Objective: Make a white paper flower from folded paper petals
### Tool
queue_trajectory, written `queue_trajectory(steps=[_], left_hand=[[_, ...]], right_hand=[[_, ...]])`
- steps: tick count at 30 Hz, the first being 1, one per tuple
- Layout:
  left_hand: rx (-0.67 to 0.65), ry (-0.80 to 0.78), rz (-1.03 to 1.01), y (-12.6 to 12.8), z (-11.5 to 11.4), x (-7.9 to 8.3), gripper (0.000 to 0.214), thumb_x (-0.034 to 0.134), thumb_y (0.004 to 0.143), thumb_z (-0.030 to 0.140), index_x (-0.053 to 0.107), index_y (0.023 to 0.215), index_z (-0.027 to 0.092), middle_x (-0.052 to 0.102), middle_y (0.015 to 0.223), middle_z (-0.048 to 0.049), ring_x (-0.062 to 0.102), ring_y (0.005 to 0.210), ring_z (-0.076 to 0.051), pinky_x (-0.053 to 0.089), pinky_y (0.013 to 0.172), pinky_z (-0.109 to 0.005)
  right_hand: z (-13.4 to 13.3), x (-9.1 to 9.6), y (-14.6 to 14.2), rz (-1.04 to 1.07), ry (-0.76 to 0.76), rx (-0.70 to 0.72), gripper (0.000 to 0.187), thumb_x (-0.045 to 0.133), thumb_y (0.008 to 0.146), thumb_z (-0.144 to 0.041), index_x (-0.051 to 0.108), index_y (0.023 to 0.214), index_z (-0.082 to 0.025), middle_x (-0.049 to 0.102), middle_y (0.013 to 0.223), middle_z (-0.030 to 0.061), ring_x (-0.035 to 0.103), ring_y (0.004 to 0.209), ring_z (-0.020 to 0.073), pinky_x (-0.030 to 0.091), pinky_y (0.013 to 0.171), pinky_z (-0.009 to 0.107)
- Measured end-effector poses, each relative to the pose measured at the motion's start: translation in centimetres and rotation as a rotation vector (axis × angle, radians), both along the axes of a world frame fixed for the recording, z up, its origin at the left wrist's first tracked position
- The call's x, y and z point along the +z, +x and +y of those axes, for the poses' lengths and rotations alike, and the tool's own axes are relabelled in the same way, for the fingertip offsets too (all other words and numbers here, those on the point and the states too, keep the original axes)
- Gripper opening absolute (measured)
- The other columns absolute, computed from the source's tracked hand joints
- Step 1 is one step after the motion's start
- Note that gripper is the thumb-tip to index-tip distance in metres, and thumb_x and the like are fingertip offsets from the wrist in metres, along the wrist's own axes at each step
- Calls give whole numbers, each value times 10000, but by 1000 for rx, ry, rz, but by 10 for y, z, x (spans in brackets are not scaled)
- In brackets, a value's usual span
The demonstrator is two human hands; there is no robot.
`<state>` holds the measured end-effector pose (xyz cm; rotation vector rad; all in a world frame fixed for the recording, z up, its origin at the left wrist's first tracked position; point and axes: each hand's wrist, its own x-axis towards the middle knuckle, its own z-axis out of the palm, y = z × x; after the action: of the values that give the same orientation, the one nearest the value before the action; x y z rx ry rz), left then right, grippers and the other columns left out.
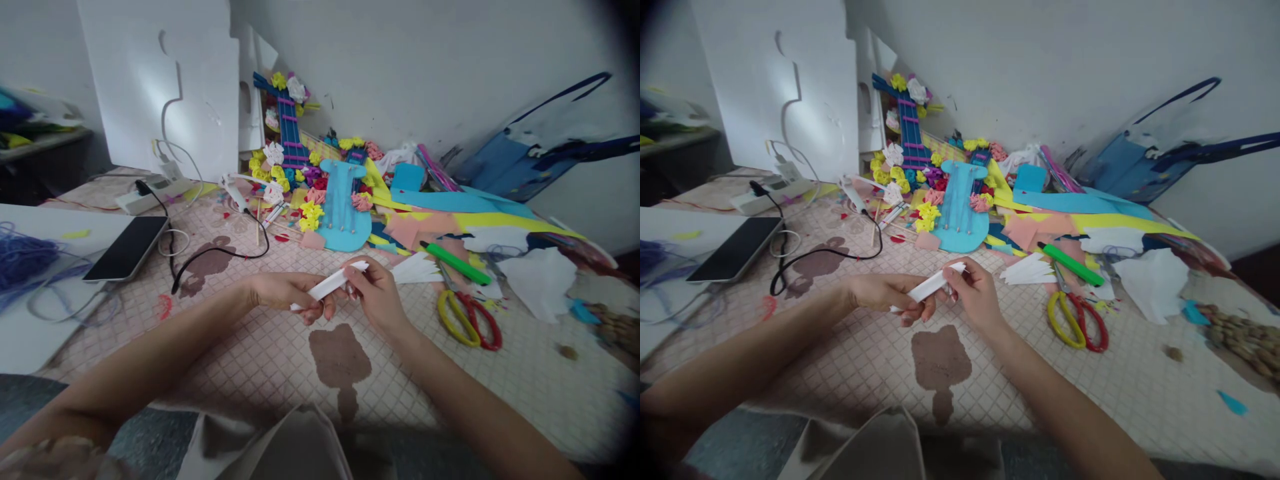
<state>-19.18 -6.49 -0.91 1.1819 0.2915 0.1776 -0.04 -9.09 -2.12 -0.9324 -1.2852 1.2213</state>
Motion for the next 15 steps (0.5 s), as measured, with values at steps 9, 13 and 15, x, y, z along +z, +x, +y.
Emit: queue_trajectory(steps=[9, 13, 15], left_hand=[[-77, 4, 17, -20, 10, 14, 557, 732, 708, 312, 527, 1216, 210, 602, 1153, -113, 604, 907, -201, 455, 834, -328], [-63, 27, -9, -14, 18, 26, 709, 781, 627, 443, 509, 1228, 182, 584, 1203, -138, 592, 1047, -252, 431, 923, -356], [-4, 53, -55, -4, 20, 26, 645, 764, 633, 492, 546, 1137, 154, 635, 1083, -131, 619, 986, -241, 437, 918, -365]], right_hand=[[12, 18, 0, -2, -6, 83, 155, 676, 759, -359, 626, 756, -212, 478, 562, -51, 424, 476, 78, 321, 413, 214], [17, 26, -5, -140, 49, 97, 184, 659, 771, -390, 617, 754, -211, 506, 547, -47, 431, 474, 85, 314, 422, 225], [20, 28, -8, -197, 98, 89, 194, 643, 784, -396, 614, 747, -208, 510, 553, -43, 427, 482, 86, 315, 436, 230]])
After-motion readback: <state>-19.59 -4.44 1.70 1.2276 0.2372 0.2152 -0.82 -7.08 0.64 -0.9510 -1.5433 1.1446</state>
